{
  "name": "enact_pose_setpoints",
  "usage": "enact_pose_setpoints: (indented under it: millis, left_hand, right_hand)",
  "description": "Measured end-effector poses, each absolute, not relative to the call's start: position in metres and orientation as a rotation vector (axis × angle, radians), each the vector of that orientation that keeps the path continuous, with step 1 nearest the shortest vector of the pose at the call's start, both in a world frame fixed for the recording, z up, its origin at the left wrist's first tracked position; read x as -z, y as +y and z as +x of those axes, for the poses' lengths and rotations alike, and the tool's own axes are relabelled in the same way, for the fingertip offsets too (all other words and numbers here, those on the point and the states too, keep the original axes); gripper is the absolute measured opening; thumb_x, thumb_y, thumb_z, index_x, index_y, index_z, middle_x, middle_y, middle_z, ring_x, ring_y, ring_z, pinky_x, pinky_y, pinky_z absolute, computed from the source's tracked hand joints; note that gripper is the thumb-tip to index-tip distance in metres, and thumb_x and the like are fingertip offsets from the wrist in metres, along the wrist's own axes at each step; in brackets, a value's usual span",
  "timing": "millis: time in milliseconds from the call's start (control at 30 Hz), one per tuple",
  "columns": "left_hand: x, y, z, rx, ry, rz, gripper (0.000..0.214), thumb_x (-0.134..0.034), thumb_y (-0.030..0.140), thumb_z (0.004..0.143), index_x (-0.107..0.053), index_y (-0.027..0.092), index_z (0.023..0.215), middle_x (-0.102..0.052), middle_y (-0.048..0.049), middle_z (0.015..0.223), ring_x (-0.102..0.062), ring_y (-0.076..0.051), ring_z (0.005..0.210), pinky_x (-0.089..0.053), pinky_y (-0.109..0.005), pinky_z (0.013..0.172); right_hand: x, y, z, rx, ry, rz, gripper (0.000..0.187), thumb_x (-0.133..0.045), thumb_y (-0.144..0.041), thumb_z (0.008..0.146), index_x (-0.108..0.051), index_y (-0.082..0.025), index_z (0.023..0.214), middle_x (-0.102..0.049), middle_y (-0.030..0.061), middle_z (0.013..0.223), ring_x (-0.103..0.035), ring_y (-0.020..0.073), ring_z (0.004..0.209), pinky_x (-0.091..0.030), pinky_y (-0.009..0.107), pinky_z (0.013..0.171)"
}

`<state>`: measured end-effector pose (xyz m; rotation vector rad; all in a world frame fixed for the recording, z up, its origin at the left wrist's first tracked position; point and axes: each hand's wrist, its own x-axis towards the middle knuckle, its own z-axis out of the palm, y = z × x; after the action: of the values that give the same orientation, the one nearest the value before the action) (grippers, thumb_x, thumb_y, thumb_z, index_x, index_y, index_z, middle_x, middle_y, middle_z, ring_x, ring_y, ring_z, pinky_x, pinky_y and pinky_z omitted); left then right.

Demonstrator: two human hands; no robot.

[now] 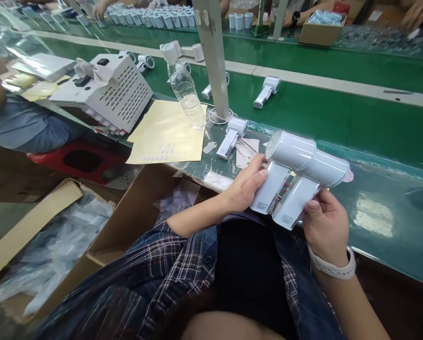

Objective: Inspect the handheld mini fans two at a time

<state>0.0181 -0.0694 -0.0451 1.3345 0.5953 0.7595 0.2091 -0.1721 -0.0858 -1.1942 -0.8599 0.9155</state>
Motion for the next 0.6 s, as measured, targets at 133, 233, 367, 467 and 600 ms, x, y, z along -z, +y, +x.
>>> enact_pose_setpoints:
  millis: [133,233,367,467,600]
  left_hand:
    - [0.033,-0.076,0.01,-0.697,0.636,1.345,0.055,-0.057,0.071,0.1,-0.055,0.022,0.125,-0.077,-0.0103,0.118,-0.074,-0.027,0.099,-0.061,-0.039,0.083]
    - [0.029,-0.079,0.007,-0.665,0.554,1.224,0.054,-0.061,0.07,0.1,-0.051,0.024,0.124,-0.077,-0.0093,0.114,-0.075,-0.025,0.098,-0.062,-0.037,0.083]
    - [0.037,-0.074,0.012,-0.618,0.454,1.104,0.057,-0.076,0.067,0.093,-0.05,0.026,0.123,-0.075,-0.0052,0.106,-0.076,-0.022,0.094,-0.061,-0.033,0.08]
    - [0.045,-0.069,0.02,-0.631,0.391,1.05,0.066,-0.09,0.061,0.081,-0.056,0.024,0.123,-0.074,-0.0083,0.115,-0.077,-0.023,0.1,-0.062,-0.033,0.083]
    - [0.048,-0.067,0.027,-0.539,0.386,0.984,0.077,-0.1,0.055,0.069,-0.061,0.019,0.124,-0.072,-0.0061,0.105,-0.073,-0.017,0.083,-0.062,-0.032,0.078]
  right_hand:
    - [0.075,-0.178,0.205,-0.909,-0.806,-1.161,0.057,-0.091,-0.069,0.078,-0.081,-0.025,0.114,-0.084,0.0122,0.106,-0.082,0.0338,0.091,-0.07,0.046,0.076]
    - [0.065,-0.179,0.202,-0.946,-0.804,-1.115,0.056,-0.092,-0.07,0.077,-0.082,-0.028,0.112,-0.084,0.0105,0.101,-0.082,0.0347,0.089,-0.069,0.048,0.076]
    - [0.059,-0.178,0.197,-0.963,-0.763,-1.101,0.048,-0.082,-0.068,0.089,-0.08,-0.027,0.113,-0.084,0.0103,0.108,-0.081,0.0355,0.102,-0.068,0.054,0.091]
    - [0.057,-0.175,0.195,-1.031,-0.672,-1.088,0.034,-0.073,-0.057,0.098,-0.079,-0.028,0.113,-0.083,0.0079,0.109,-0.08,0.0324,0.105,-0.067,0.054,0.094]
    - [0.048,-0.171,0.196,-1.186,-0.629,-1.066,0.038,-0.06,-0.056,0.1,-0.078,-0.028,0.117,-0.078,0.0072,0.095,-0.075,0.0278,0.089,-0.066,0.047,0.079]
